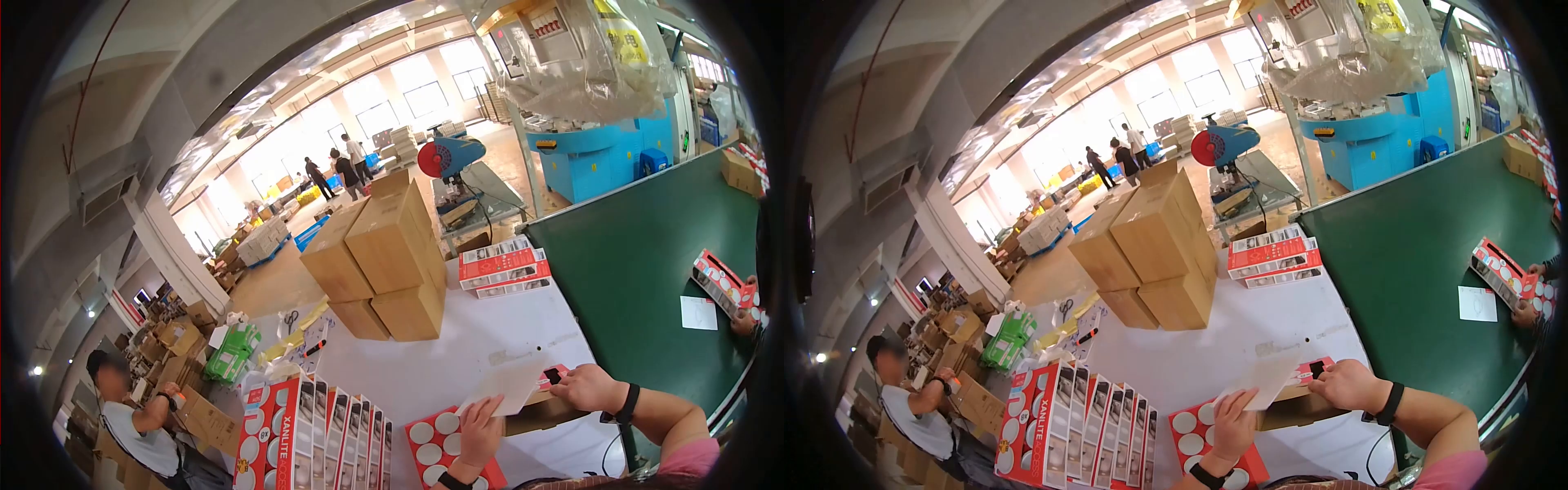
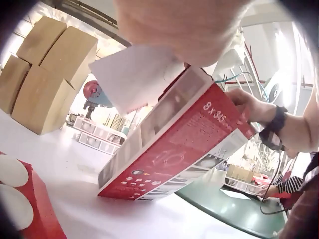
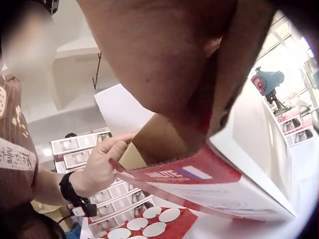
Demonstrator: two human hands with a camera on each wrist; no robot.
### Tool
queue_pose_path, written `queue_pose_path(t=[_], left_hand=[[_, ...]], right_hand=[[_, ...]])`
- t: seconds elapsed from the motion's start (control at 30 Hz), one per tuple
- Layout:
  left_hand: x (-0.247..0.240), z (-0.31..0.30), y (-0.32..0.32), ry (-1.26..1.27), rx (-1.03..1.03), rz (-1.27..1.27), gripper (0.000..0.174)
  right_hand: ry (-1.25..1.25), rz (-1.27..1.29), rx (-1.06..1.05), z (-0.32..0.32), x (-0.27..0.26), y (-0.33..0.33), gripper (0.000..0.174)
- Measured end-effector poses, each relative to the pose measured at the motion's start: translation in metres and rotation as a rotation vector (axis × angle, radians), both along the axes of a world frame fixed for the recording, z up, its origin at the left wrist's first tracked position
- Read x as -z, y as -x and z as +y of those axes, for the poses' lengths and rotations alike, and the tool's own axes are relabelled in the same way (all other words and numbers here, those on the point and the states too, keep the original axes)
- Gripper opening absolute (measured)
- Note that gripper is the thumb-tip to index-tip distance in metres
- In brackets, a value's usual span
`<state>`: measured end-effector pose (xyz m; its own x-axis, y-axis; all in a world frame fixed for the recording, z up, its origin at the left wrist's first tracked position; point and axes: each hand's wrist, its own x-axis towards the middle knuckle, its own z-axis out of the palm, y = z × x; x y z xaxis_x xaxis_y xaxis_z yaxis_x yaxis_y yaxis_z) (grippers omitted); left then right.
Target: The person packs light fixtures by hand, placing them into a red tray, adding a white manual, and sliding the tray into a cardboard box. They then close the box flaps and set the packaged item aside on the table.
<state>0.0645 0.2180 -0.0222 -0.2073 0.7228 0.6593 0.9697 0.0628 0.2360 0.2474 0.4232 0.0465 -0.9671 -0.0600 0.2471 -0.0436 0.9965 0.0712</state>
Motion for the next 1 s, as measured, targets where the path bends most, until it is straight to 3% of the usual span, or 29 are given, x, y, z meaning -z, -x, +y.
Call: queue_pose_path(t=[0.03,0.1,0.13,0.2,0.23,0.3,0.33,0.4,0.53,0.6,0.63,0.7,0.73,0.77,0.83,0.9,1.0], left_hand=[[-0.004,0.004,-0.009,-0.004,0.001,0.002,0.017],[-0.019,0.011,-0.032,0.095,-0.239,-0.026,0.03],[-0.023,0.012,-0.036,0.095,-0.24,-0.028,0.03],[-0.027,0.012,-0.039,0.015,-0.219,-0.112,0.046],[-0.024,0.013,-0.036,0.016,-0.217,-0.111,0.046],[-0.014,0.017,-0.028,0.023,-0.014,-0.514,0.038],[-0.01,0.018,-0.025,0.022,-0.013,-0.513,0.038],[-0.007,0.018,-0.021,-0.006,0.144,-0.775,0.03],[-0.012,0.018,-0.027,0.03,0.101,-0.834,0.024],[-0.015,0.019,-0.027,0.015,-0.003,-0.9,0.024],[-0.015,0.019,-0.025,0.017,-0.005,-0.901,0.024],[-0.013,0.02,-0.019,-0.043,-0.057,-0.821,0.023],[-0.01,0.022,-0.019,-0.109,-0.044,-0.764,0.022],[-0.01,0.023,-0.021,-0.106,-0.04,-0.767,0.022],[-0.01,0.026,-0.023,-0.093,-0.044,-0.782,0.022],[-0.011,0.026,-0.027,-0.053,-0.066,-0.807,0.022],[-0.008,0.03,-0.035,-0.01,-0.057,-0.87,0.023]], right_hand=[[-0.004,0.002,0.001,0.001,0.0,0.0,0.018],[0.069,0.025,-0.029,0.003,0.002,0.001,0.017],[0.068,0.023,-0.03,0.003,0.0,0.001,0.017],[0.049,0.057,-0.041,0.002,-0.003,0.0,0.016],[0.049,0.059,-0.039,0.0,-0.006,-0.001,0.016],[0.118,0.018,-0.064,-0.002,-0.012,-0.002,0.017],[0.117,0.019,-0.063,0.001,-0.01,-0.001,0.017],[0.154,0.074,-0.12,0.005,-0.001,0.0,0.018],[0.156,0.014,-0.032,-0.003,-0.015,-0.007,0.02],[0.019,0.296,0.149,-0.02,-0.043,-0.013,0.033],[0.022,0.295,0.148,-0.027,-0.047,-0.016,0.033],[0.133,0.371,0.409,-0.039,-0.048,-0.022,0.056],[0.284,0.334,0.422,-0.042,-0.04,-0.024,0.072],[0.285,0.332,0.426,-0.041,-0.025,-0.023,0.072],[0.575,0.579,0.495,-0.027,0.006,-0.019,0.074],[0.654,0.599,0.523,-0.018,0.014,-0.019,0.073],[1.496,0.583,0.449,-0.003,0.049,-0.016,0.062]])
